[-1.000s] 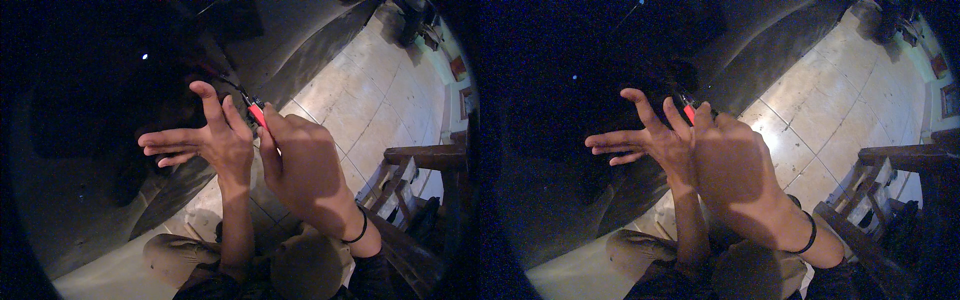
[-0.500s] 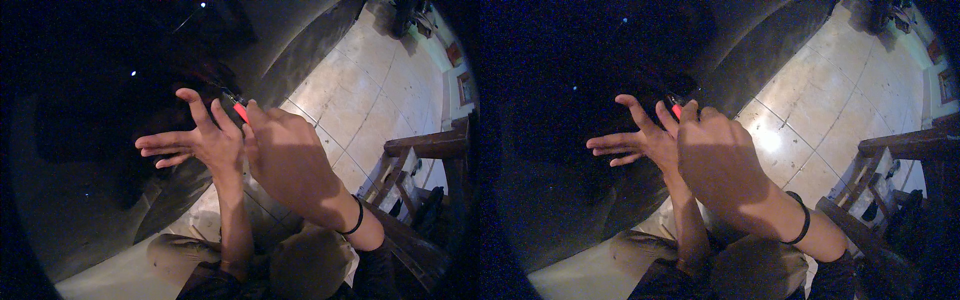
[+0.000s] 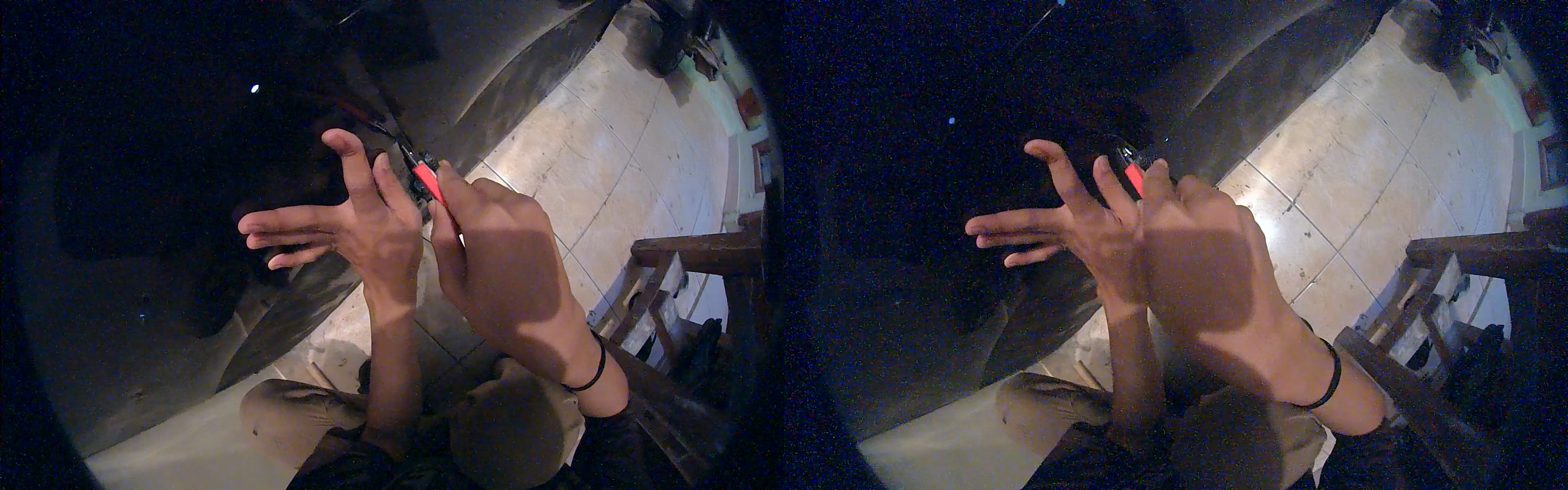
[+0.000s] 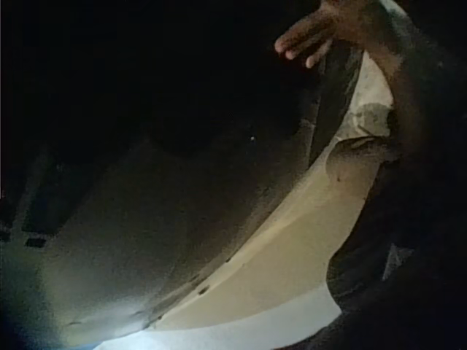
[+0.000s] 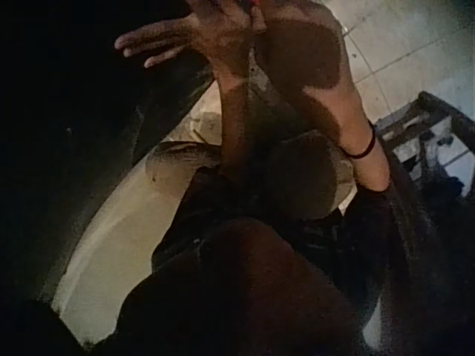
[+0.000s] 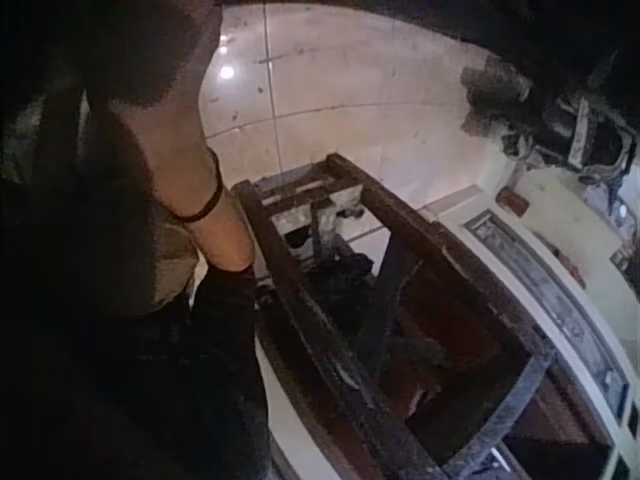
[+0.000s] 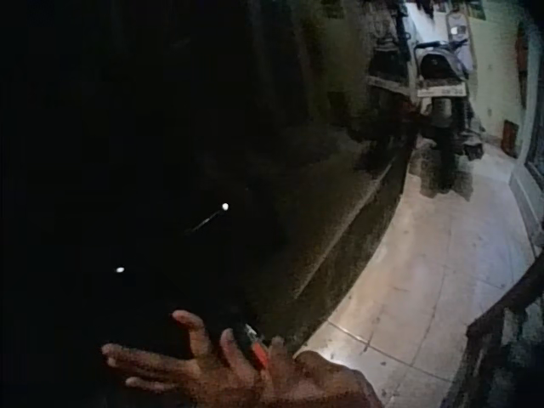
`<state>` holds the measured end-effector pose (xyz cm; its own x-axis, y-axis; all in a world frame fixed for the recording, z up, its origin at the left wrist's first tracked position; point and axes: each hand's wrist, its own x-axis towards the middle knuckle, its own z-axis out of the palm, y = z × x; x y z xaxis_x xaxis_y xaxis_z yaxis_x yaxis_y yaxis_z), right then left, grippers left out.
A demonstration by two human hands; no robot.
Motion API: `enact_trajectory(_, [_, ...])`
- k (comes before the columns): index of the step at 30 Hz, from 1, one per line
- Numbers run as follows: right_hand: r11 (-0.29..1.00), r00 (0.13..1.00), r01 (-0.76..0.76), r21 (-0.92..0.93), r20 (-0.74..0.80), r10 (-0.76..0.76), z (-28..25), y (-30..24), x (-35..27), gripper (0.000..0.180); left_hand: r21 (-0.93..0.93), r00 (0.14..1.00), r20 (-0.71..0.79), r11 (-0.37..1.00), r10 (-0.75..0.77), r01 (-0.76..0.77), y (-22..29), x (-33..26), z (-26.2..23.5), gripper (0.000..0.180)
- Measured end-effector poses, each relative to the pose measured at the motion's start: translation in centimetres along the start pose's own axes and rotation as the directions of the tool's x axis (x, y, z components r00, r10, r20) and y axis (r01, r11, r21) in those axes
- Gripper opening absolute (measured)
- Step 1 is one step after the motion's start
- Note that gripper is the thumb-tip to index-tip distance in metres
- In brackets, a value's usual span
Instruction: The person applies a dark protective film onto a surface, smoothing it out with their hands and cutting the excess using a utility knife.
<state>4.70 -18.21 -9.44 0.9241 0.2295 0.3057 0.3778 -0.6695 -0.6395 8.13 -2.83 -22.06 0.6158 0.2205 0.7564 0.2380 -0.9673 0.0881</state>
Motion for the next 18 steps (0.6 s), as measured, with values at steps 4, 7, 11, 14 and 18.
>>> enact_trajectory(4, [1.0,1.0,-0.002,0.026,-0.006,0.003,0.2,0.0,0.2,0.027,-0.013,1.0,-0.028,1.0,0.002,-0.003,0.0,0.2,-0.1,0.058])
enact_trajectory(7, [0.998,0.997,0.069,0.012,-0.019,-0.069,0.1,-0.1,0.6,0.026,0.009,1.0,-0.005,1.0,-0.015,0.015,-0.2,0.1,-0.1,0.06])
enact_trajectory(11, [0.985,0.984,0.173,-0.006,-0.037,-0.173,-0.1,0.4,1.2,0.026,0.008,0.995,0.062,0.997,-0.076,0.076,0.3,0.4,-1.0,0.066])
enact_trajectory(14, [0.986,0.984,0.163,-0.031,-0.063,-0.165,0.4,0.3,1.2,0.027,-0.012,0.994,0.068,0.996,-0.084,0.085,1.1,0.7,-1.3,0.066])
enact_trajectory(18, [0.997,0.997,0.072,-0.03,-0.028,-0.072,0.2,0.7,0.4,0.03,-0.007,0.998,0.043,0.999,-0.051,0.051,1.4,0.5,-1.3,0.067])
